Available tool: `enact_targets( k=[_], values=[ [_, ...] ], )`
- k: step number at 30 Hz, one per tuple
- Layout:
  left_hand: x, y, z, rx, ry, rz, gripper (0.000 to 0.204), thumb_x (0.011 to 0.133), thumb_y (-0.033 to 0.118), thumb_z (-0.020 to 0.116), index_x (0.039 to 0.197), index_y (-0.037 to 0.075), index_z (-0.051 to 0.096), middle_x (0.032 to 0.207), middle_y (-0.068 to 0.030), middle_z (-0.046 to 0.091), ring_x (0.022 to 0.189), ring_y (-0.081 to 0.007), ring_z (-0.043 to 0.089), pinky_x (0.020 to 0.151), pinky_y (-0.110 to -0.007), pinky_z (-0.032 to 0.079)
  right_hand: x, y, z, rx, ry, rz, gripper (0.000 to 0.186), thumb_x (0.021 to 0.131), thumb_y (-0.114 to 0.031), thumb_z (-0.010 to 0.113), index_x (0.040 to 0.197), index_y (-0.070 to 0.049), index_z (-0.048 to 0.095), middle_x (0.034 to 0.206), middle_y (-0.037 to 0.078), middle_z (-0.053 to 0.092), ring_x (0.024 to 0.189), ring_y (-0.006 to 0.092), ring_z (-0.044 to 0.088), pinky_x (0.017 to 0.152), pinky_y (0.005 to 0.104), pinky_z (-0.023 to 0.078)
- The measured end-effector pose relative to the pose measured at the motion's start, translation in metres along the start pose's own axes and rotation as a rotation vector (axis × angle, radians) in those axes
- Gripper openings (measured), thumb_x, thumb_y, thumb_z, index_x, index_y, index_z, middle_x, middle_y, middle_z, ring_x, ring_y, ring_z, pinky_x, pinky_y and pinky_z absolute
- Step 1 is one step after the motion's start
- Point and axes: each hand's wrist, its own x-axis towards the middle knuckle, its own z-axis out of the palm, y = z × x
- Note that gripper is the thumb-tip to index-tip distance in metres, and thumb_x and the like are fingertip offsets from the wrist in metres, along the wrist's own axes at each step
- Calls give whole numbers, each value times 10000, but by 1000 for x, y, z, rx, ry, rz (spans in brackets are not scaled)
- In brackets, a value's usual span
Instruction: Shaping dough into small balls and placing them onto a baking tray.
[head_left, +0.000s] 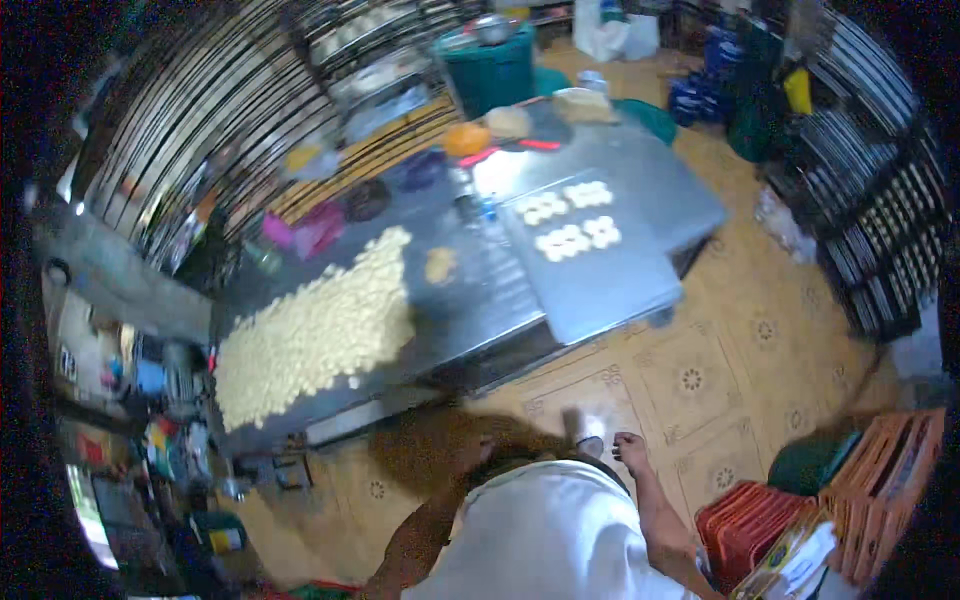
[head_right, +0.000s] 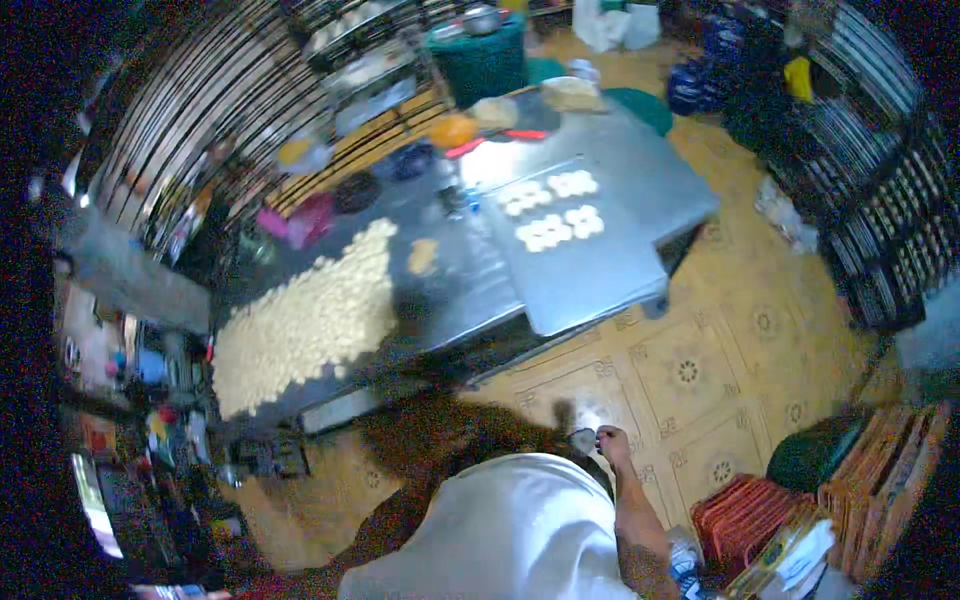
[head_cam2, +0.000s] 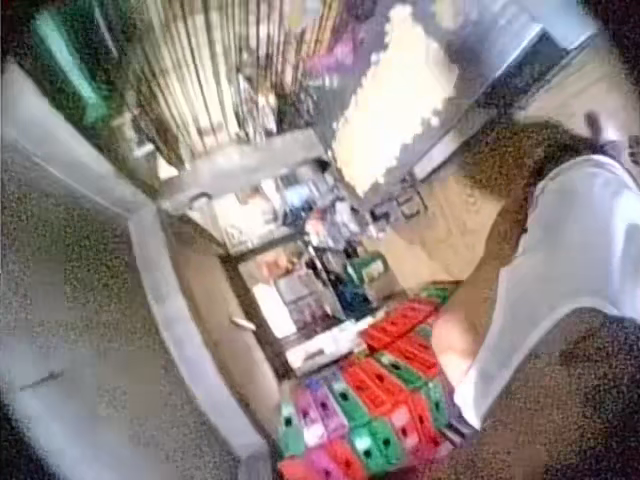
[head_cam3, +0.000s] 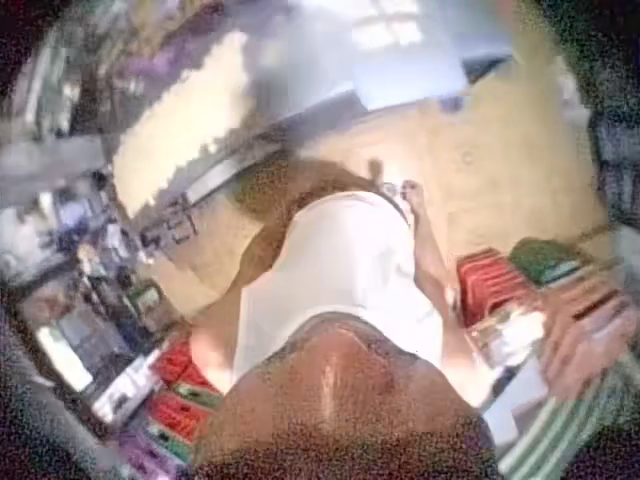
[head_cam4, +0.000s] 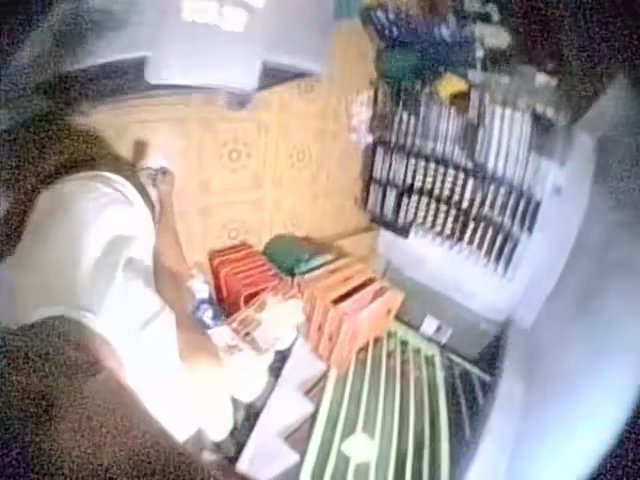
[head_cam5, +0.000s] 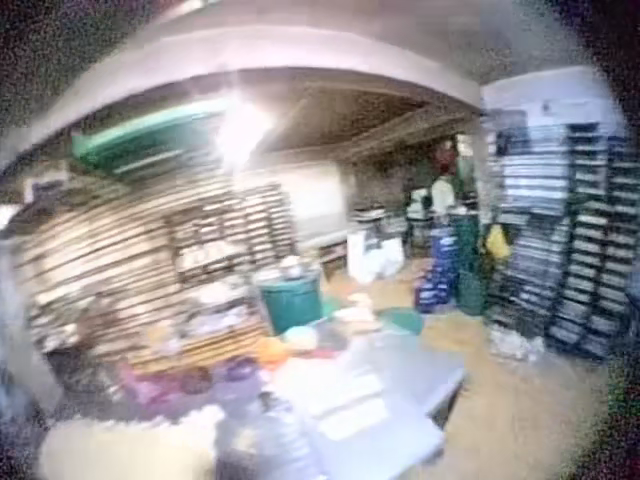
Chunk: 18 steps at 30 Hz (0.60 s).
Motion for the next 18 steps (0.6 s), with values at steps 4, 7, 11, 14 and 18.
enact_targets(
  k=[4,7,11,14,18],
  values=[
    [111,68,44,-85,-32,-62,400,990,295,674,1285,25,693,1257,-107,711,1077,-254,664,1007,-359,527,-20,24,-73,174,57,-6,173,942,-71,599,1082,-27,690,890,109,674,660,208,637,559,312,535],
    [197,49,51,78,15,-204,248,986,270,648,954,31,709,876,-33,706,741,-141,574,742,-297,501,-26,37,-130,256,72,-39,179,933,-60,597,1083,-30,690,874,107,671,636,208,631,540,310,529],
    [278,199,84,-256,-89,102,214,973,227,663,934,20,697,864,-8,688,757,-132,572,761,-282,488,-34,44,-171,427,196,5,189,922,-47,593,1083,-35,690,851,105,667,603,207,623,513,306,520],
    [334,260,80,-477,-320,-126,451,1020,274,669,1333,-48,619,1183,-128,709,1037,-209,665,956,-318,531,-34,16,-188,533,282,33,197,913,-36,590,1084,-38,690,835,103,664,579,206,616,493,304,513],
    [436,254,107,-704,-408,-114,379,1019,219,659,1325,1,605,1108,-112,705,978,-191,664,907,-307,536,-47,-14,-224,579,436,105,225,902,-37,600,1111,-41,685,840,109,669,581,214,624,493,312,519]
  ],
)
